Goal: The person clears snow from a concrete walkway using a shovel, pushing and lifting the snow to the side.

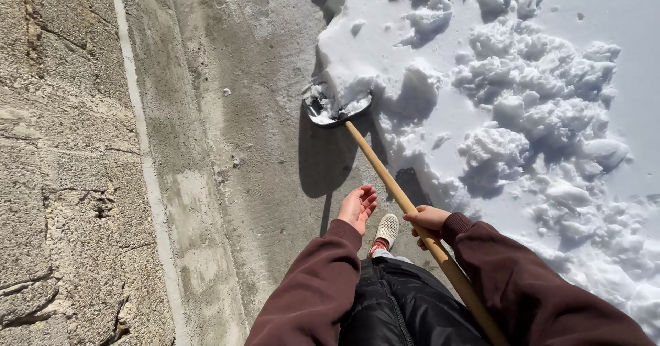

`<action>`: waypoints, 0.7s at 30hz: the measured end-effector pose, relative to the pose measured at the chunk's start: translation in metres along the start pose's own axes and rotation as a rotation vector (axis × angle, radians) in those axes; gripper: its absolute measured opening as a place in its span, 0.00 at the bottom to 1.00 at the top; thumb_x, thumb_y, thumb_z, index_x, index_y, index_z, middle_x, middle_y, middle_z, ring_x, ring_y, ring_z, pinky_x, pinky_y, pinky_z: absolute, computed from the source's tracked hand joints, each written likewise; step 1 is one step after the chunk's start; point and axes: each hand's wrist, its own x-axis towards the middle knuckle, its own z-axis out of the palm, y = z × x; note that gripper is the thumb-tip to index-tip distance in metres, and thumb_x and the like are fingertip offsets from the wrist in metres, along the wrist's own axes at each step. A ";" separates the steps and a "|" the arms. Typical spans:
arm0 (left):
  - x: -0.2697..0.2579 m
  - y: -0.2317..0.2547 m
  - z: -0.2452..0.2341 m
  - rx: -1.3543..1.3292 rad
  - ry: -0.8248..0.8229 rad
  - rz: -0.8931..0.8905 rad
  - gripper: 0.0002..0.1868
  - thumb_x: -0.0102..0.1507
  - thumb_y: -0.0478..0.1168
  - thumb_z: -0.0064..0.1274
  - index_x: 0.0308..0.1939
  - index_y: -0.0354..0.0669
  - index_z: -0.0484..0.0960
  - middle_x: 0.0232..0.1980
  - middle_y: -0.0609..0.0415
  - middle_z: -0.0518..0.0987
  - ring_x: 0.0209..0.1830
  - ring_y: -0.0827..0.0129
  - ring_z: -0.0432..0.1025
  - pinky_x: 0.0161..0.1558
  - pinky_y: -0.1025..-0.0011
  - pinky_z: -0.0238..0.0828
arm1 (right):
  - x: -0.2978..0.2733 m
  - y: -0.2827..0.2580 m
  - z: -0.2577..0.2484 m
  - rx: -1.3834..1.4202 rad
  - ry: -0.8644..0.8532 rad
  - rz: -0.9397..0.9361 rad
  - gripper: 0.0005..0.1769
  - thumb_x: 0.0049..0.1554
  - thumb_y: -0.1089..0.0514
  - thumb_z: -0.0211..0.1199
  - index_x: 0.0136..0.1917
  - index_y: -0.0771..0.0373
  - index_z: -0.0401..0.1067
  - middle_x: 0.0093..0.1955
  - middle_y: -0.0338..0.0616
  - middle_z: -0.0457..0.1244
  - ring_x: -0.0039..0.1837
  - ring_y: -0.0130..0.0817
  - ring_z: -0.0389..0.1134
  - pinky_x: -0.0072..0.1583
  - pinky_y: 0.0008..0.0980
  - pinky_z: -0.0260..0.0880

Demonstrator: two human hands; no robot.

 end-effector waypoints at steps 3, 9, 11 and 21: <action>0.014 0.011 0.004 -0.028 0.024 -0.031 0.15 0.75 0.41 0.43 0.55 0.53 0.87 0.53 0.58 0.90 0.47 0.72 0.86 0.49 0.74 0.87 | 0.009 -0.023 -0.001 0.059 0.004 -0.001 0.44 0.65 0.52 0.67 0.86 0.69 0.51 0.45 0.72 0.68 0.31 0.61 0.74 0.36 0.66 0.83; 0.068 0.026 0.007 0.055 0.057 -0.113 0.13 0.75 0.43 0.43 0.56 0.55 0.84 0.51 0.63 0.87 0.46 0.76 0.84 0.50 0.74 0.86 | 0.014 -0.063 0.015 0.152 -0.005 0.011 0.42 0.65 0.52 0.68 0.81 0.73 0.53 0.49 0.72 0.68 0.32 0.56 0.75 0.36 0.60 0.84; 0.100 0.020 0.004 0.123 0.057 -0.144 0.13 0.74 0.43 0.46 0.56 0.56 0.85 0.52 0.63 0.86 0.49 0.74 0.83 0.54 0.69 0.86 | 0.007 -0.075 0.023 0.172 -0.008 0.022 0.42 0.64 0.52 0.69 0.80 0.74 0.54 0.49 0.72 0.68 0.31 0.56 0.75 0.35 0.59 0.84; 0.151 0.012 0.024 0.044 0.070 -0.406 0.19 0.76 0.49 0.52 0.62 0.39 0.75 0.54 0.45 0.84 0.50 0.56 0.88 0.53 0.46 0.91 | 0.057 -0.106 0.072 0.337 -0.013 0.026 0.35 0.61 0.54 0.73 0.73 0.71 0.61 0.47 0.67 0.71 0.30 0.50 0.76 0.32 0.55 0.85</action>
